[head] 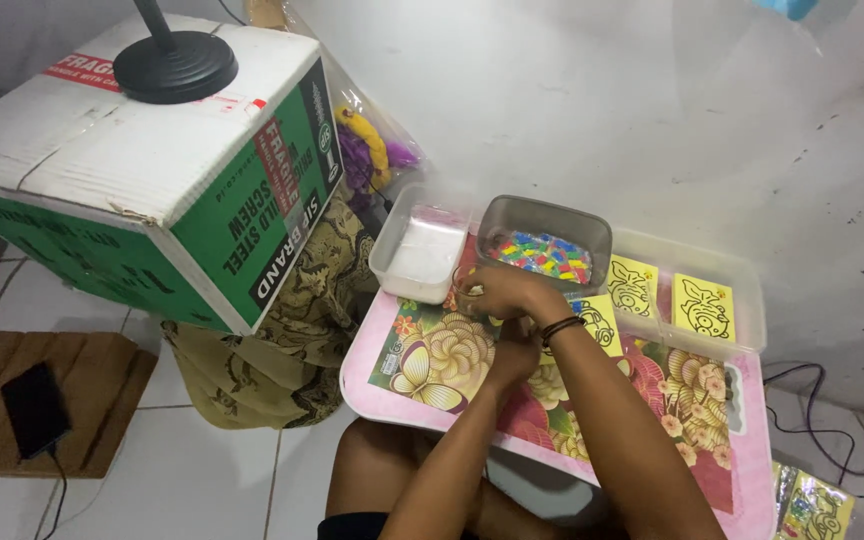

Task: Decorating printed cards by placing small colorful pieces onto the designs

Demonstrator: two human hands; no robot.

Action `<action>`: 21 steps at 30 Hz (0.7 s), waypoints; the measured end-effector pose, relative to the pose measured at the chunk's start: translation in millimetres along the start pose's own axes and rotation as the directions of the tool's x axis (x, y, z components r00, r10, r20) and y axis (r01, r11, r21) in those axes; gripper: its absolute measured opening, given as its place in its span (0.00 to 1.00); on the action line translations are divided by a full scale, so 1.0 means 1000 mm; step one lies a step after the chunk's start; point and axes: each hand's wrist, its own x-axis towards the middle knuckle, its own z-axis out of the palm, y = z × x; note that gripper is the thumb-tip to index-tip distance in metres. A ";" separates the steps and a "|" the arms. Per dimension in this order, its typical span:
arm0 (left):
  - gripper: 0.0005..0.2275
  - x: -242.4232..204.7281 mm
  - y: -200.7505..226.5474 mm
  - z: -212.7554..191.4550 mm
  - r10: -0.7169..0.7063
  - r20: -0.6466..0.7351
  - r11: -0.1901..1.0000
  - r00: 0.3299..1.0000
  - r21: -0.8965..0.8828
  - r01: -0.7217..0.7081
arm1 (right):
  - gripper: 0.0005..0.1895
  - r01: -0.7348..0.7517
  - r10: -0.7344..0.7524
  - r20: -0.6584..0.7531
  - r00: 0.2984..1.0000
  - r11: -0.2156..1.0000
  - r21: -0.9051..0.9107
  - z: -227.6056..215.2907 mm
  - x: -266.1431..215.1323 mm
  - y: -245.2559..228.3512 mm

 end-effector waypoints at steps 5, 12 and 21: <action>0.10 0.008 -0.025 0.021 0.171 -0.008 0.974 0.985 0.149 -0.168 | 0.18 -0.044 0.048 -0.043 0.998 0.995 0.089 -0.001 -0.002 -0.003; 0.14 0.006 0.001 0.010 -0.235 0.052 0.855 0.971 -0.464 0.232 | 0.13 -0.067 0.075 -0.132 0.988 0.996 0.066 0.002 -0.004 0.012; 0.13 0.009 0.042 -0.026 -0.165 0.153 0.850 0.974 -0.479 0.219 | 0.13 0.044 0.048 -0.320 0.946 0.960 0.275 -0.011 -0.031 0.008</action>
